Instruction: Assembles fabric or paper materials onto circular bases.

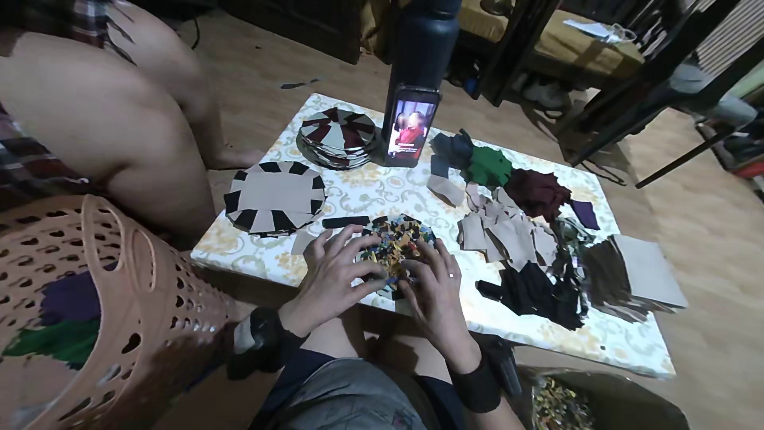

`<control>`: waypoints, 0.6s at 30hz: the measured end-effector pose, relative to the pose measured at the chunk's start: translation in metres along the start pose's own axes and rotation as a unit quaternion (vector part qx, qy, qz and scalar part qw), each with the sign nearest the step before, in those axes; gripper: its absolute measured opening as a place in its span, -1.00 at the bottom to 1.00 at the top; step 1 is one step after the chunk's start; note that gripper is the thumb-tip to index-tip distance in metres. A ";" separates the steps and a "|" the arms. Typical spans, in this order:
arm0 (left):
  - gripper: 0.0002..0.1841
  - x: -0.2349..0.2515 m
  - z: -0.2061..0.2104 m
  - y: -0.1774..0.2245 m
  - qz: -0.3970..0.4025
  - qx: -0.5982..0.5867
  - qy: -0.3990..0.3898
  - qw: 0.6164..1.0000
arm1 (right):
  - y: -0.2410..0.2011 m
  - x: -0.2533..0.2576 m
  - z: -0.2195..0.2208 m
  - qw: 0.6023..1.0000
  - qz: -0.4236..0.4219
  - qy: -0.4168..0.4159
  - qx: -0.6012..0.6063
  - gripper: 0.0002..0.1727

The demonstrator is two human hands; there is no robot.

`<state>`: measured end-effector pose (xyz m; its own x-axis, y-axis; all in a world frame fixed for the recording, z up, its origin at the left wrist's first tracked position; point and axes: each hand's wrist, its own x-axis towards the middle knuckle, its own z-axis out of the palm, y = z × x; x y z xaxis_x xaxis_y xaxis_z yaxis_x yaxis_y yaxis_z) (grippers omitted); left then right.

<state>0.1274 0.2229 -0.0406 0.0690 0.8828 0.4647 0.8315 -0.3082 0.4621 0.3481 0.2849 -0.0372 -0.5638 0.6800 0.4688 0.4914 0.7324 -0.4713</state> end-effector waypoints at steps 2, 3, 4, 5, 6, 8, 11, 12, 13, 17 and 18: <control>-0.74 0.001 0.002 0.002 0.012 0.012 -0.006 1.000 | -0.001 -0.001 0.001 1.000 -0.008 -0.016 -0.012 -0.75; -0.74 0.001 0.002 0.002 0.014 0.014 -0.005 1.000 | -0.001 -0.001 0.001 1.000 -0.011 -0.017 -0.014 -0.79; -0.73 0.001 0.002 0.003 0.012 0.012 -0.003 1.000 | 0.000 -0.002 0.001 1.000 -0.011 -0.016 -0.014 -0.80; -0.73 0.001 0.001 0.003 0.007 0.006 0.002 1.000 | 0.000 -0.002 -0.001 1.000 -0.009 -0.013 -0.012 -0.81; -0.71 0.001 0.000 0.004 -0.001 -0.001 0.009 1.000 | 0.000 -0.002 -0.002 1.000 -0.008 -0.007 -0.011 -0.81; -0.70 0.001 -0.001 0.004 -0.014 -0.014 0.034 0.999 | 0.001 -0.002 -0.006 1.000 -0.005 0.005 -0.013 -0.80; -0.69 0.003 0.000 0.006 0.000 -0.018 0.033 0.999 | 0.003 -0.003 -0.010 0.999 -0.002 -0.013 -0.033 -0.80; -0.70 0.004 0.001 0.008 0.011 -0.012 0.020 1.000 | 0.004 -0.004 -0.011 0.999 0.001 -0.027 -0.039 -0.80; -0.71 0.005 0.002 0.009 0.018 0.000 0.004 1.000 | 0.005 -0.005 -0.012 0.999 0.004 -0.035 -0.041 -0.80; -0.69 0.010 0.006 0.016 0.010 0.030 -0.031 0.999 | 0.011 -0.007 -0.023 0.999 0.016 0.006 -0.032 -0.77; -0.68 0.010 0.006 0.019 0.004 0.027 -0.028 0.999 | 0.013 -0.008 -0.026 0.999 0.022 0.014 -0.036 -0.75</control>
<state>0.1469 0.2285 -0.0316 0.1045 0.8992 0.4249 0.8592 -0.2968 0.4167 0.3767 0.2899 -0.0279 -0.5220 0.7121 0.4695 0.5628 0.7011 -0.4378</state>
